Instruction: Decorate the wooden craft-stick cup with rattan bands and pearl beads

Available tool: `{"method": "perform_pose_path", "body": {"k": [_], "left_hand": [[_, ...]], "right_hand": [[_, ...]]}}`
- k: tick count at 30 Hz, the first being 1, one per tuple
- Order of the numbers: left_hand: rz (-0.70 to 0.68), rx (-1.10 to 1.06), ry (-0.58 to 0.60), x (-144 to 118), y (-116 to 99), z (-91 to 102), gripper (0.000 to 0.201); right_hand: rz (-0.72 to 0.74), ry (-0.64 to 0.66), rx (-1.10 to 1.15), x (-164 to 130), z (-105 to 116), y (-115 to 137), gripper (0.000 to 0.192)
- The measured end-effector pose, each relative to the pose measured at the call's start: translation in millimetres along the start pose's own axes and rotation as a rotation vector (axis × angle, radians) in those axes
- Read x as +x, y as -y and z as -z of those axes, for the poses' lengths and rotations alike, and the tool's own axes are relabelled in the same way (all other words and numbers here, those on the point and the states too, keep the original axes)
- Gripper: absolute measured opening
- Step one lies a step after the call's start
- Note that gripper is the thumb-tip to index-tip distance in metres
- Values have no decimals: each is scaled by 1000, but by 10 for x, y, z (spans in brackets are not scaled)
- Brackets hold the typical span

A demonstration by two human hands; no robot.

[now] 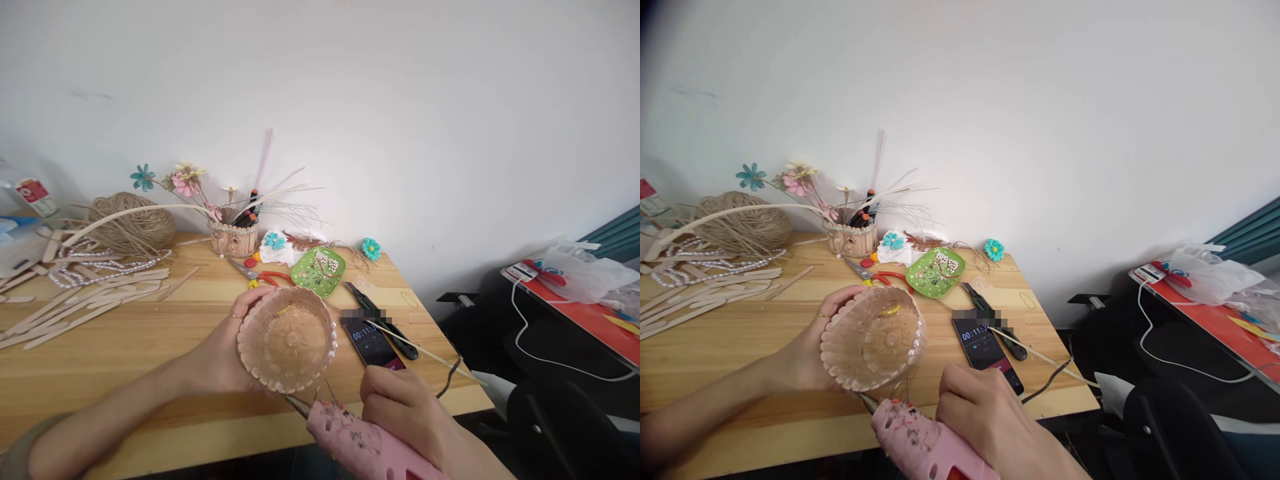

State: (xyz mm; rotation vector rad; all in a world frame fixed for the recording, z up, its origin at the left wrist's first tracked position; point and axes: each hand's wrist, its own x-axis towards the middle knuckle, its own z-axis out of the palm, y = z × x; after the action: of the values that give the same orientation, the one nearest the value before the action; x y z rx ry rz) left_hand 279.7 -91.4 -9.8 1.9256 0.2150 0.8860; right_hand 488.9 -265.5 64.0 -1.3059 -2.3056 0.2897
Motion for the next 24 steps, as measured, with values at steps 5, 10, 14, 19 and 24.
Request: {"method": "perform_pose_path", "body": {"k": [5,10,14,19,24], "left_hand": [[21,-14,0,3,-25,0,104],[47,-33,2,3,-15,14,105],[45,-52,-9,-6,0,18,106],[62,-68,8,-4,-28,1,105],[69,-83,24,-1,-44,-14,106]], "right_hand": [[1,-19,-17,-21,-29,-38,50],[-17,-15,-29,-38,-6,-29,48],[-65,33,3,-52,37,-1,47],[-53,34,45,-49,16,-34,46],[-41,28,70,-25,-21,-52,46]]}}
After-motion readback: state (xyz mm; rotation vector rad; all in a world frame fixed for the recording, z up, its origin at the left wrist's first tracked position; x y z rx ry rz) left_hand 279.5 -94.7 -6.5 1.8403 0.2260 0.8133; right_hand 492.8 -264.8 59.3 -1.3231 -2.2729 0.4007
